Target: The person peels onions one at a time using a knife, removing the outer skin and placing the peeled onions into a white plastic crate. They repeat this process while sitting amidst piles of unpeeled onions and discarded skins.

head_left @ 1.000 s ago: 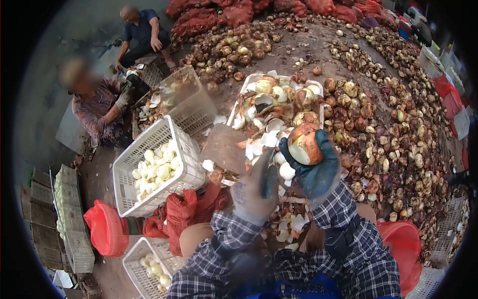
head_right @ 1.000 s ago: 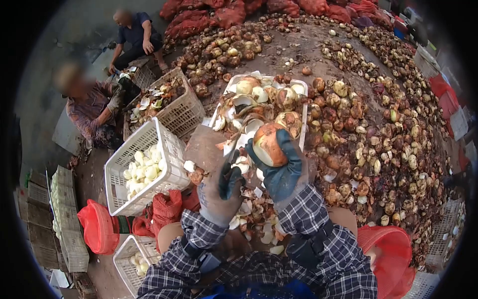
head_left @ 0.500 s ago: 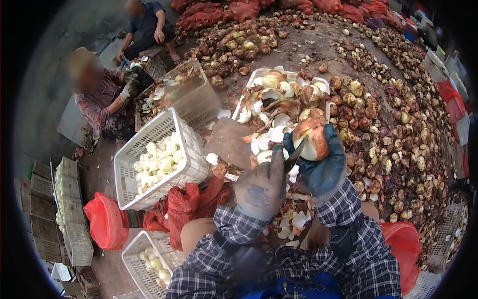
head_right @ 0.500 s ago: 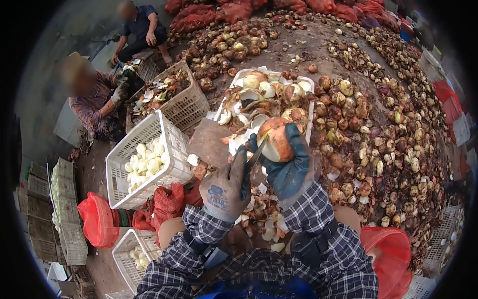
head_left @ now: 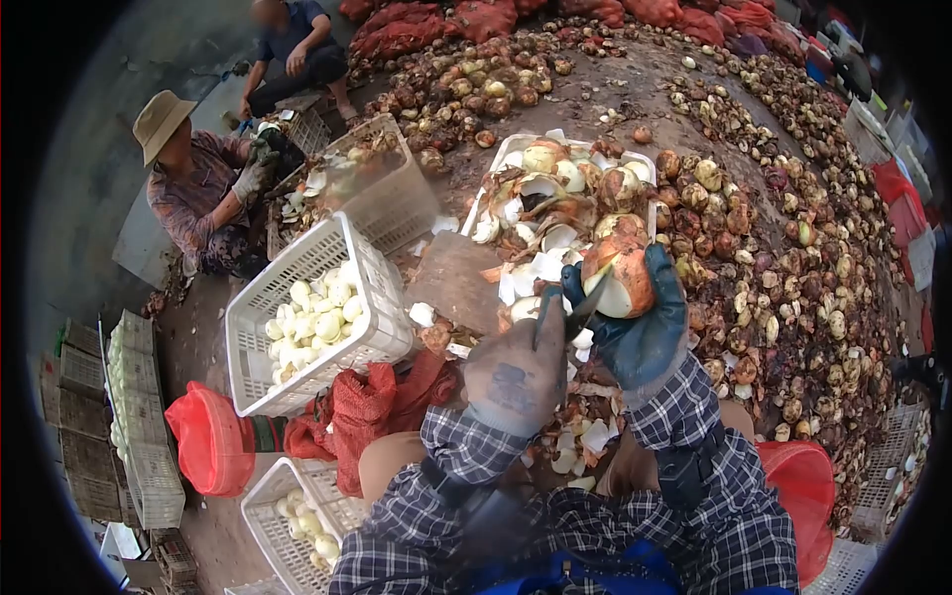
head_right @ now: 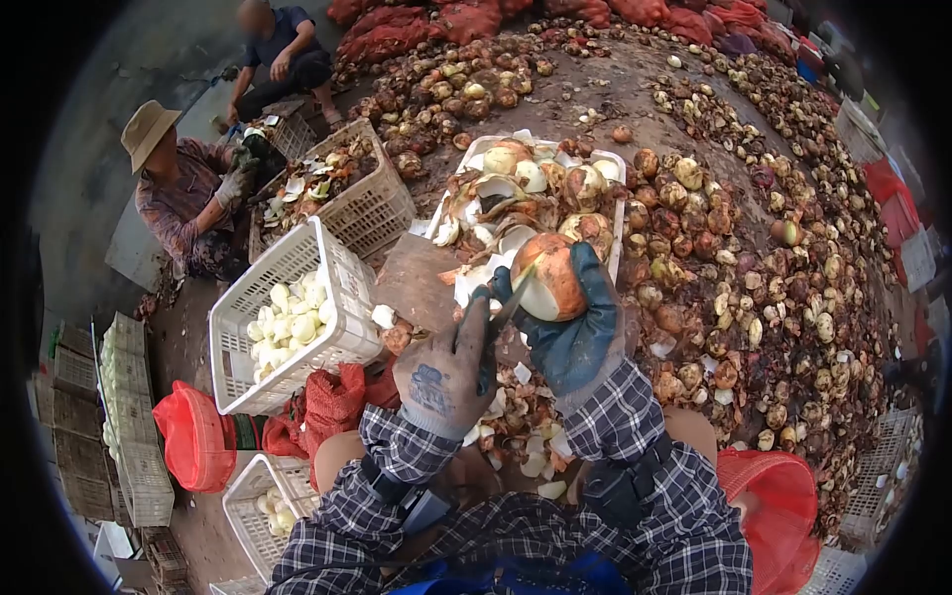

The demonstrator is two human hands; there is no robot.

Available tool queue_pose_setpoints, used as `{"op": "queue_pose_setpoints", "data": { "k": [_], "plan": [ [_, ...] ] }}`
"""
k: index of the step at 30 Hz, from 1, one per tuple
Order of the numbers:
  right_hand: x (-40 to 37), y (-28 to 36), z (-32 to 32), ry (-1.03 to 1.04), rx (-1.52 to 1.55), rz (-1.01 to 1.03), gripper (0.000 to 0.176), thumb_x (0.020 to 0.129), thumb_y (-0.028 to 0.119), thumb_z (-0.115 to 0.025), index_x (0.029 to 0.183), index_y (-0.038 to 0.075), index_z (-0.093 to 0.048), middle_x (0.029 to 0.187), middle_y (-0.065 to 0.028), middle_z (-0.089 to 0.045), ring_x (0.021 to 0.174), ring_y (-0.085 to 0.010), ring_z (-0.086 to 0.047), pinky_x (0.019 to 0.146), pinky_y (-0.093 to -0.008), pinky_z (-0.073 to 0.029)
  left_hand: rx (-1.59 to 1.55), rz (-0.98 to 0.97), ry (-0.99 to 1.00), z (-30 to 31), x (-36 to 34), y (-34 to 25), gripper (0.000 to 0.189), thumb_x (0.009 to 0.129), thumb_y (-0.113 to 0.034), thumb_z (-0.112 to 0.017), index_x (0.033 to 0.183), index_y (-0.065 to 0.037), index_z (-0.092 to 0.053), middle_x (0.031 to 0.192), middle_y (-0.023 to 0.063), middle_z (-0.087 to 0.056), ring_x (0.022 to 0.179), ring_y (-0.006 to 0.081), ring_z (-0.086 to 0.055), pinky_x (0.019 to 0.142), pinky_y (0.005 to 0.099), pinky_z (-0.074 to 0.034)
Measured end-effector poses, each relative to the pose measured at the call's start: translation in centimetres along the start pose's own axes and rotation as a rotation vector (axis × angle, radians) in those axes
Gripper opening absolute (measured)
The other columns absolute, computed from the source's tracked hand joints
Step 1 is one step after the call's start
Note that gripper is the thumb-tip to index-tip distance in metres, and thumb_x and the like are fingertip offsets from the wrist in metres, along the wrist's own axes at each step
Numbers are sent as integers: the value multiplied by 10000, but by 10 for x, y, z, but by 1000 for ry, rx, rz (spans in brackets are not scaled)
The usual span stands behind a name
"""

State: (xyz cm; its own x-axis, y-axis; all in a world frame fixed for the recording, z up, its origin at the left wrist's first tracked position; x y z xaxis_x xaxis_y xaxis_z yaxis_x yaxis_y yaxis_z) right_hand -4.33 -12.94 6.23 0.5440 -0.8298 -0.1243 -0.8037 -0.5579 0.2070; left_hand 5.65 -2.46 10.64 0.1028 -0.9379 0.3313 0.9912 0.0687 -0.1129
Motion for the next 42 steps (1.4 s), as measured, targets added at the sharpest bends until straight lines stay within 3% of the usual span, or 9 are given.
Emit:
{"op": "queue_pose_setpoints", "data": {
  "k": [12, 14, 21, 24, 33, 36, 38, 39, 42],
  "plan": [
    [-2, -2, -3, 13, 17, -81, 668, 851, 337, -694, 1341, 27, -363, 1296, -208, -459, 1184, -378, -499, 1020, -534, -466, 43, -16, 2, -5, 0, 3, 616, 795, -195, -637, 1373, -87, -454, 932, 117, -651, 677, 268, -648, 593, 395, -519],
    [-2, -2, -1, 19, 17, -83, 663, 849, 337, -696, 1338, 28, -372, 1291, -203, -466, 1180, -373, -504, 1017, -532, -471, 63, -42, -21, -2, -1, 3, 602, 784, -147, -593, 1363, -52, -456, 847, 97, -592, 656, 246, -623, 555, 383, -509],
    [-6, -1, 1, 28, -154, 33, 519, 884, 304, -638, 1274, 12, -460, 1205, -175, -557, 1104, -340, -576, 985, -506, -498, 104, -36, -92, 0, 6, 5, 621, 775, -162, -597, 1371, -62, -452, 819, 84, -564, 665, 240, -615, 537, 382, -502],
    [-9, 2, -3, 7, -273, 72, 493, 886, 280, -624, 1260, -3, -472, 1181, -171, -578, 1089, -318, -592, 976, -479, -509, 30, -159, -122, 11, 10, 13, 603, 777, -193, -619, 1354, -81, -478, 815, 79, -584, 650, 242, -621, 535, 372, -502],
    [-14, 23, -16, -108, -753, 319, 587, 741, 147, -737, 1238, -56, -497, 1117, -124, -601, 992, -200, -618, 862, -323, -530, -282, 45, -148, 7, 6, 18, 509, 807, -167, -629, 1301, -103, -527, 790, 113, -629, 604, 273, -633, 560, 400, -515],
    [-15, 24, -21, -97, -880, 380, 607, 706, 137, -741, 1227, -61, -501, 1090, -125, -607, 963, -190, -619, 837, -310, -524, -828, 219, -171, -11, 2, 31, 434, 836, -125, -611, 1265, -83, -562, 792, 129, -645, 586, 240, -629, 544, 359, -506],
    [-16, 24, -20, -52, -871, 370, 608, 700, 146, -740, 1222, -59, -506, 1077, -119, -611, 959, -184, -618, 835, -304, -524, -1450, 821, 156, -9, 5, 50, 349, 884, -39, -589, 1232, -15, -573, 919, 67, -695, 675, 83, -606, 569, 248, -494],
    [-18, 23, -26, -71, -889, 299, 615, 692, 157, -742, 1216, -65, -510, 1076, -122, -616, 966, -182, -619, 843, -304, -525, -1203, 646, -27, -10, 6, 58, 365, 876, -32, -597, 1241, -29, -577, 910, 57, -692, 642, 84, -597, 558, 233, -481],
    [-13, 26, -12, -68, -734, 254, 586, 698, 155, -730, 1203, -60, -525, 1084, -127, -618, 966, -190, -627, 860, -307, -528, -803, 135, -248, 9, 9, 40, 397, 868, -51, -614, 1262, -73, -574, 848, 63, -679, 612, 111, -598, 556, 247, -485]
  ]
}}
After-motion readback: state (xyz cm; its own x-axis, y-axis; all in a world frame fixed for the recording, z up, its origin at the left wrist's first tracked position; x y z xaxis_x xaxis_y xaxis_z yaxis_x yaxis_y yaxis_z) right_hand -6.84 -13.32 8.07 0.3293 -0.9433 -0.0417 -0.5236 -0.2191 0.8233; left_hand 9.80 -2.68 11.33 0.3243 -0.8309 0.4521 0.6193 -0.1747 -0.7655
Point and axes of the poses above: each hand's wrist, its own x-axis towards the middle knuckle, its own z-axis out of the back of the hand, y = z × x, the point moved 5 cm from there along x, towards the middle knuckle
